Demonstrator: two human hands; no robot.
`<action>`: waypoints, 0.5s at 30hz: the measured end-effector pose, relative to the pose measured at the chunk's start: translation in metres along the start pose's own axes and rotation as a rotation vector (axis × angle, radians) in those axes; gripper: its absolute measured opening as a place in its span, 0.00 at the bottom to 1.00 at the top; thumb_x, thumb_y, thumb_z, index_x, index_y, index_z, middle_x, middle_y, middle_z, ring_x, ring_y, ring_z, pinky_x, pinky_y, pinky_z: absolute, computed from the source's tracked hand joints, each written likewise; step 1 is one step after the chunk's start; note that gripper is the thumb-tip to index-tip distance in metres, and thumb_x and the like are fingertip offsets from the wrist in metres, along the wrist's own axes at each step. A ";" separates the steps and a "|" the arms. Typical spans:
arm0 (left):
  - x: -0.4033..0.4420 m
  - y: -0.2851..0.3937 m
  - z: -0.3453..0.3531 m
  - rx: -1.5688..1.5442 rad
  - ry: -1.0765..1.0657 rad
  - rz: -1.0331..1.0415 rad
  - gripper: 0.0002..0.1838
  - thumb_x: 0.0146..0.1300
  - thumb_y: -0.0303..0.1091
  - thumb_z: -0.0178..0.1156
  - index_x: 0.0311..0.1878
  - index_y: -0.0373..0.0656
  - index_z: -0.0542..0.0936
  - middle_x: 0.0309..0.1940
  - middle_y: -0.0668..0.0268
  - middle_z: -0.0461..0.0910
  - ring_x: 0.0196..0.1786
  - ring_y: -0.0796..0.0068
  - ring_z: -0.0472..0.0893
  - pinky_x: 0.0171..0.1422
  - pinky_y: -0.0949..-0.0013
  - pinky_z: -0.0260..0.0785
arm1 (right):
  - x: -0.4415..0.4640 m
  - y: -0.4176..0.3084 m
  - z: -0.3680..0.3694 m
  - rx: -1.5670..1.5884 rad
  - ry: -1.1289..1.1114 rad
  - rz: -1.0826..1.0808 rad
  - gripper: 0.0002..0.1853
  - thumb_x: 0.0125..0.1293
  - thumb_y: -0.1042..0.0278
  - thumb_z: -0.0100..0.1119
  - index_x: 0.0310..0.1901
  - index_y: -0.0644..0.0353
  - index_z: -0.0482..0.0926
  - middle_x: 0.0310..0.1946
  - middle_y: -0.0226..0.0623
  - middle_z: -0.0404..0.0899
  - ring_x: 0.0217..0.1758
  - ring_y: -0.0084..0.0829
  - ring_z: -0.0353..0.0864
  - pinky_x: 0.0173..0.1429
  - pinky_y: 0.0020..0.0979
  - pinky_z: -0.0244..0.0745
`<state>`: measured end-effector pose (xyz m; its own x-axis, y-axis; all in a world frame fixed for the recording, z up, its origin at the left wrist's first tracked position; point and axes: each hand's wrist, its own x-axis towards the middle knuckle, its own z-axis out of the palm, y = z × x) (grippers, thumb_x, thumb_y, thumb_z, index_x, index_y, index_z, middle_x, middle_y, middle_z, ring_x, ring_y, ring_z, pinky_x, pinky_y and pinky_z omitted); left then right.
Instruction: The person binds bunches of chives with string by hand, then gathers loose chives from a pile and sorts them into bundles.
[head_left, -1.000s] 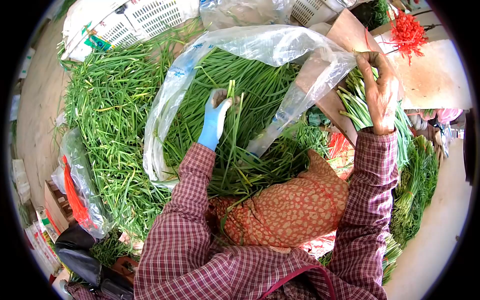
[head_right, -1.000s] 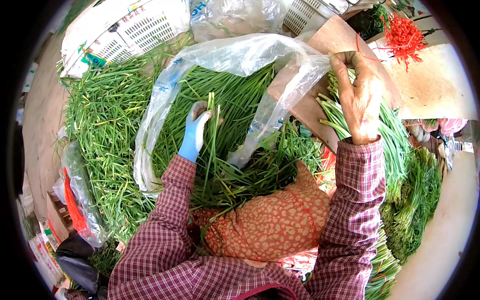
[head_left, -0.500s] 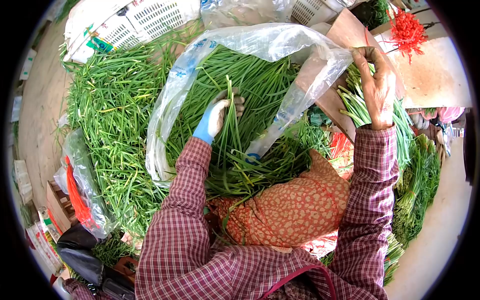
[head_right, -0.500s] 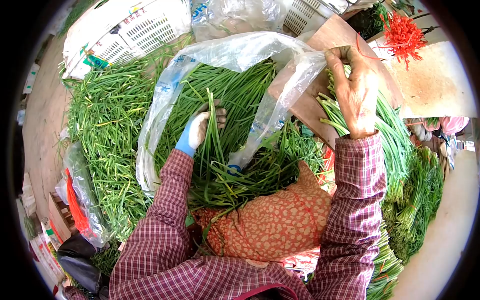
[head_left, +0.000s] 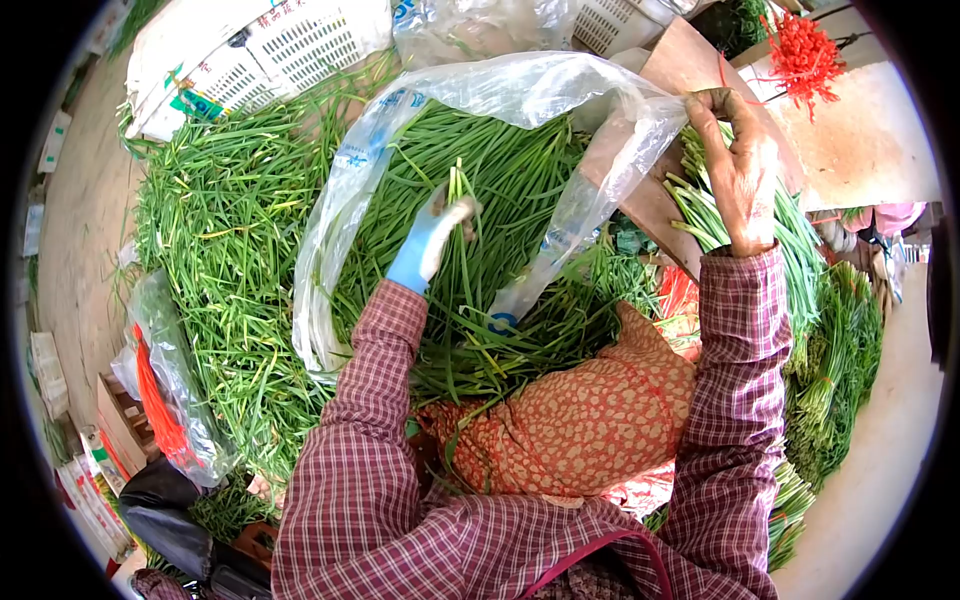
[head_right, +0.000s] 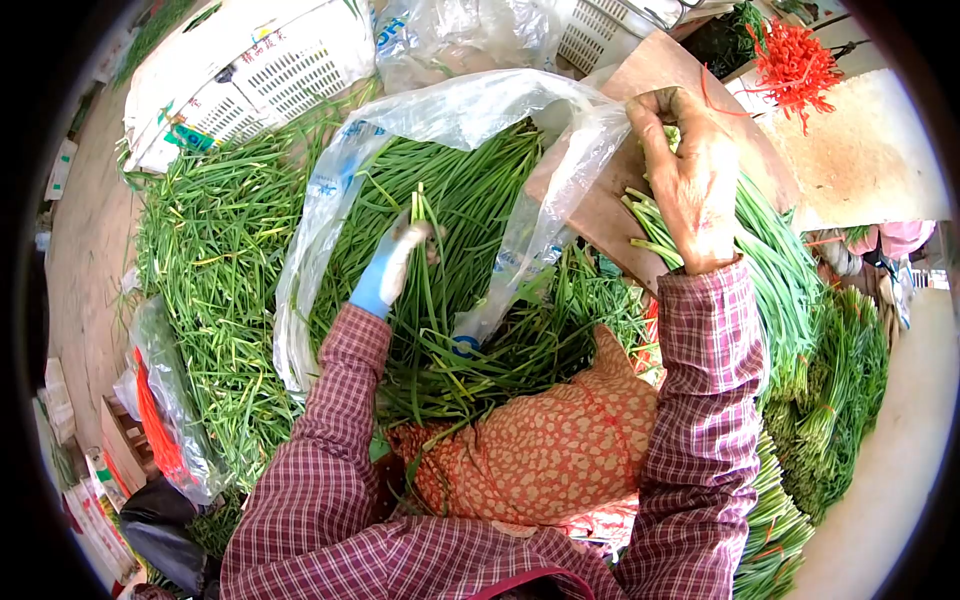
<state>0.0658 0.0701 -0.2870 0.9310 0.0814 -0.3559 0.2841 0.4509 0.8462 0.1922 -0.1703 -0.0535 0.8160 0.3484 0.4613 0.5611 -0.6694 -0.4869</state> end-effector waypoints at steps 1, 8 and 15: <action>-0.002 0.003 0.007 0.165 0.108 -0.048 0.51 0.51 0.59 0.69 0.71 0.41 0.58 0.47 0.62 0.76 0.40 0.76 0.74 0.42 0.71 0.72 | 0.000 0.000 0.000 0.010 -0.001 0.004 0.10 0.65 0.65 0.57 0.38 0.65 0.79 0.27 0.38 0.81 0.26 0.25 0.77 0.34 0.27 0.72; 0.041 0.022 0.015 0.598 0.138 0.193 0.16 0.59 0.33 0.60 0.50 0.38 0.80 0.32 0.68 0.81 0.30 0.81 0.76 0.36 0.76 0.69 | 0.014 -0.006 -0.004 -0.069 0.044 -0.085 0.11 0.64 0.63 0.58 0.38 0.65 0.80 0.29 0.41 0.82 0.30 0.29 0.81 0.38 0.28 0.73; 0.123 0.065 0.054 1.488 0.265 0.436 0.17 0.62 0.42 0.54 0.48 0.44 0.81 0.39 0.54 0.83 0.45 0.56 0.82 0.51 0.55 0.72 | 0.026 -0.005 -0.003 -0.066 0.002 -0.041 0.18 0.66 0.55 0.58 0.43 0.64 0.80 0.34 0.36 0.82 0.38 0.21 0.76 0.47 0.25 0.70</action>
<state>0.2112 0.0614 -0.2545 0.9784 0.1862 0.0892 0.1258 -0.8802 0.4577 0.2100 -0.1601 -0.0366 0.7921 0.3751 0.4816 0.5837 -0.6965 -0.4174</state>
